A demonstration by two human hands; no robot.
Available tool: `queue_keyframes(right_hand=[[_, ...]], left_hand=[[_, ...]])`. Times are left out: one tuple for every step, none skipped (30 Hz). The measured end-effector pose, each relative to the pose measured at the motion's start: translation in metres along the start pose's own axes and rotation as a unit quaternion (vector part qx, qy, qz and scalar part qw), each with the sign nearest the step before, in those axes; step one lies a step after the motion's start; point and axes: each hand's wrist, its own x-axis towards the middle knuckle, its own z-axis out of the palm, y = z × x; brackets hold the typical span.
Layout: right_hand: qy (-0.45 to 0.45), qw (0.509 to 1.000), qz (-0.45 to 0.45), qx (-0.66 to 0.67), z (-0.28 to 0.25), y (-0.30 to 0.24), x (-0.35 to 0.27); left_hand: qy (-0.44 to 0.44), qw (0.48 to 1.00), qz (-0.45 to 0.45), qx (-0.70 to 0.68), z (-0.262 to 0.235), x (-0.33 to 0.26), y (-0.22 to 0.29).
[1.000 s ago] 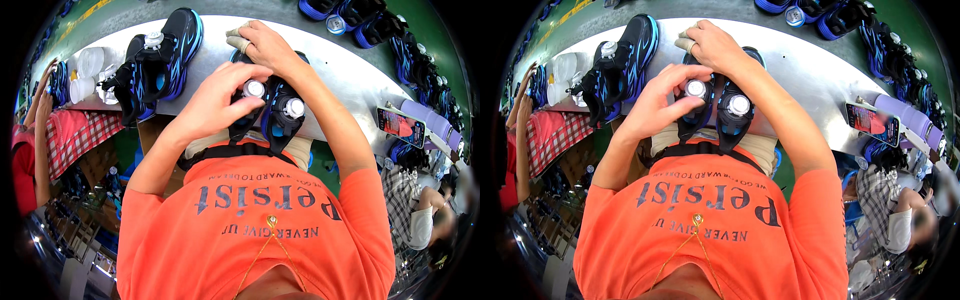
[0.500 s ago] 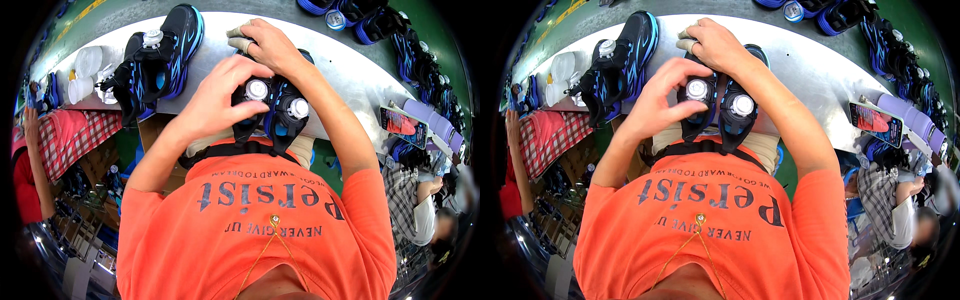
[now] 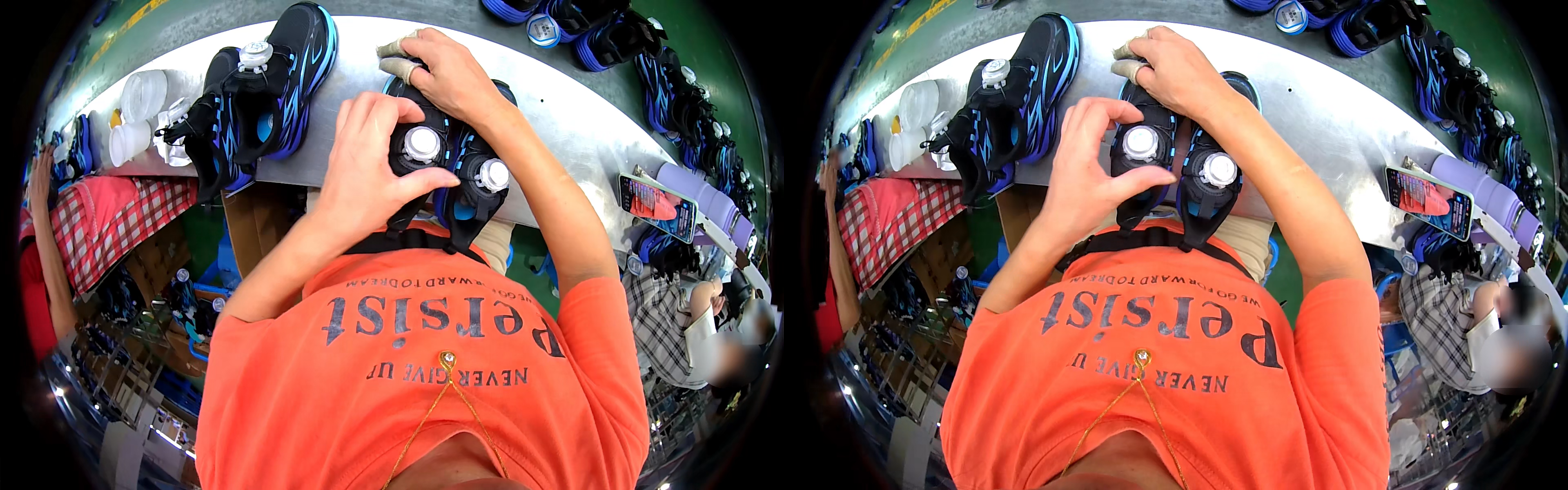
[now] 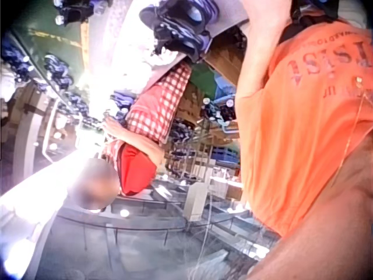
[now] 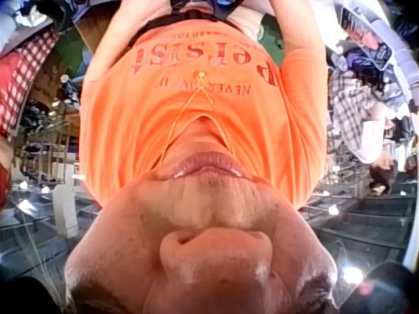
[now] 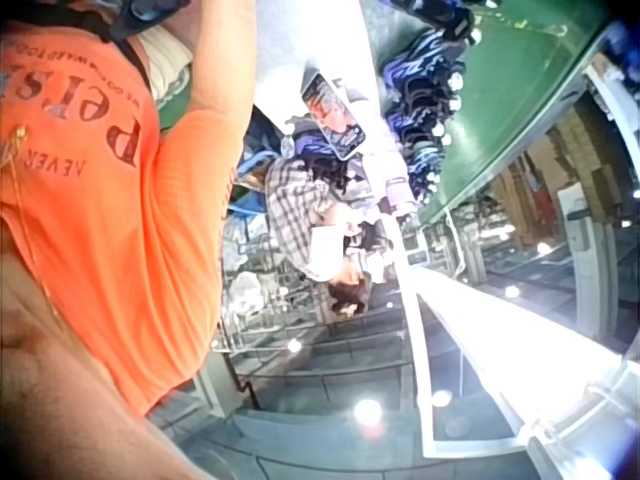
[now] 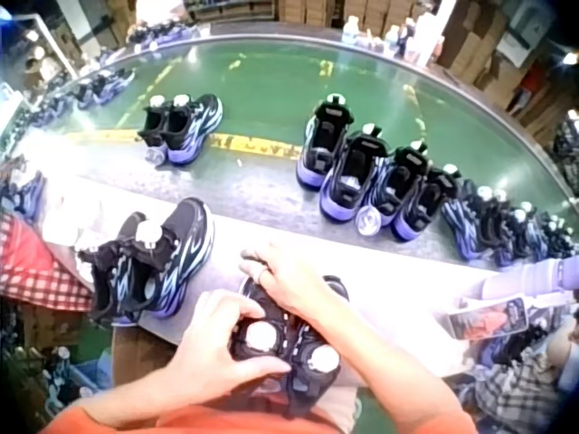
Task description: The person inserts paper stuffing into the interior of shoes, tests the rotary dial lacing system on each shoe, and moves the shoes between the workbench and a conveyor belt.
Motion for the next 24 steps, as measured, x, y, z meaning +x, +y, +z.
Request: queue_keyframes(right_hand=[[0.000,1.000,-0.002,-0.001,0.000,0.000,0.000],[-0.001,1.000,-0.003,-0.001,0.000,0.001,0.000],[0.002,1.000,-0.010,-0.003,0.000,0.001,0.000],[0.006,1.000,-0.016,-0.005,0.001,0.002,-0.001],[0.010,1.000,-0.021,-0.007,0.001,0.002,-0.001],[0.014,1.000,-0.023,-0.003,0.002,0.002,-0.002],[0.018,1.000,-0.024,0.002,0.002,0.002,-0.002],[0.023,0.999,-0.025,0.007,0.002,0.001,-0.001],[0.006,1.000,-0.010,0.013,0.002,-0.003,0.000],[-0.008,1.000,0.005,0.016,-0.001,-0.008,0.000],[-0.022,0.999,0.020,0.020,-0.003,-0.012,0.000],[0.001,0.999,-0.022,0.032,0.003,0.001,-0.002],[-0.003,0.999,-0.038,0.038,0.006,-0.003,-0.003],[0.011,0.997,-0.072,0.002,0.015,0.011,-0.004],[-0.026,0.999,-0.012,0.020,0.013,0.000,-0.001],[-0.027,0.998,0.000,0.059,0.009,-0.009,-0.001],[-0.036,0.999,-0.007,0.008,0.003,-0.008,-0.001],[0.010,0.999,-0.042,-0.006,-0.008,-0.011,-0.004],[0.067,0.996,-0.052,-0.027,-0.021,-0.012,-0.001],[0.122,0.990,-0.062,-0.041,-0.035,-0.017,0.001],[0.174,0.977,-0.043,-0.118,-0.055,-0.023,0.009],[0.197,0.963,-0.010,-0.182,-0.071,-0.024,0.019],[0.207,0.946,0.034,-0.246,-0.082,-0.027,0.033],[0.215,0.923,0.084,-0.308,-0.089,-0.026,0.044]], left_hand=[[0.036,0.999,-0.010,0.015,0.006,-0.004,0.003],[0.072,0.997,-0.019,0.031,0.012,-0.007,0.005],[0.109,0.993,-0.029,0.046,0.015,-0.009,0.006],[0.096,0.995,-0.010,0.003,0.017,-0.010,0.003],[0.083,0.996,0.010,-0.040,0.017,-0.008,-0.003],[0.068,0.994,0.029,-0.084,0.016,-0.006,-0.011],[-0.009,0.985,0.036,-0.168,0.007,0.000,-0.021],[-0.103,0.962,0.086,-0.239,0.003,0.010,-0.039],[-0.174,0.941,0.122,-0.265,-0.003,0.020,-0.053],[-0.244,0.912,0.160,-0.289,-0.007,0.031,-0.059],[-0.299,0.898,0.155,-0.284,-0.012,0.037,-0.059],[-0.318,0.894,0.127,-0.291,-0.013,0.035,-0.055],[-0.325,0.894,0.113,-0.289,-0.019,0.032,-0.053],[-0.331,0.892,0.119,-0.282,-0.022,0.039,-0.049],[-0.290,0.914,0.132,-0.250,-0.023,0.036,-0.052],[-0.252,0.932,0.132,-0.226,-0.022,0.022,-0.052],[-0.152,0.963,0.164,-0.148,-0.018,0.009,-0.040],[-0.044,0.979,0.186,-0.066,-0.018,-0.003,-0.025],[-0.038,0.985,0.160,-0.049,-0.023,-0.019,-0.019],[-0.033,0.991,0.128,-0.032,-0.027,-0.036,-0.017],[-0.089,0.988,0.127,-0.018,-0.023,-0.047,-0.011],[-0.147,0.982,0.120,-0.001,-0.019,-0.055,-0.002],[-0.143,0.977,0.159,0.007,-0.008,-0.059,0.002],[-0.124,0.969,0.209,0.040,-0.001,-0.055,0.003]])
